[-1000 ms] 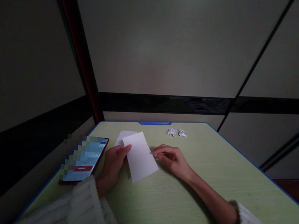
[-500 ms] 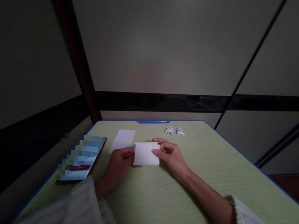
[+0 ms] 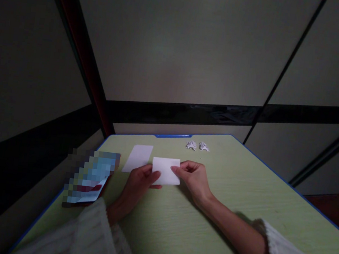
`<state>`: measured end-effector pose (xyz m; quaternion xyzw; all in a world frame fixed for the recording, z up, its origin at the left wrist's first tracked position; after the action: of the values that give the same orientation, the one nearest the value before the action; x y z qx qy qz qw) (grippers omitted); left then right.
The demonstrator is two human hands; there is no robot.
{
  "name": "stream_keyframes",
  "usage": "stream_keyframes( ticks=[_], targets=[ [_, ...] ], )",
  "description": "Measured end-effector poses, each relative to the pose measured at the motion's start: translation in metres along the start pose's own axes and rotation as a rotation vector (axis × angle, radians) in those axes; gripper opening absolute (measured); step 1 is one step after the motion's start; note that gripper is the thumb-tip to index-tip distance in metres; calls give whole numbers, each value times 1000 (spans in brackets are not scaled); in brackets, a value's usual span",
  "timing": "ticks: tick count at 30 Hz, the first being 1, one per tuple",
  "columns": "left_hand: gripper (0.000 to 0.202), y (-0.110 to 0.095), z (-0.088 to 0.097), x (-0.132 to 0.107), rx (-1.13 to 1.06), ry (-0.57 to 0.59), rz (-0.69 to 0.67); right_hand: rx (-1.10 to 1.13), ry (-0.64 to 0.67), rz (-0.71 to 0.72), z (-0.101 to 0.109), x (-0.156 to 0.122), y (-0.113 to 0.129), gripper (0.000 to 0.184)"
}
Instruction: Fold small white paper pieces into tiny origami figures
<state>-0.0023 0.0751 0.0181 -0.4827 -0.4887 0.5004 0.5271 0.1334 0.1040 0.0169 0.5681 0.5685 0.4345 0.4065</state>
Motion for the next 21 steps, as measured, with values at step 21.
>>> stream_keyframes(
  ticks=[21],
  targets=[
    [15, -3, 3, -1, 52, -66, -24, -32, 0, 64, 0, -3, 5, 21]
  ],
)
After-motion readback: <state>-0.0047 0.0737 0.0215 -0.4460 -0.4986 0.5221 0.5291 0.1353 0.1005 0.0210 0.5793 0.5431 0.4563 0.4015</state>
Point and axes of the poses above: each hand's wrist, its own x-axis towards the middle knuckle, its own z-axis out of the back of the hand, y = z × x, the point moved 7 cm from there along x, towards the middle knuckle, and after that the axes turned 5 degrees about x, right-handed, at the moved point
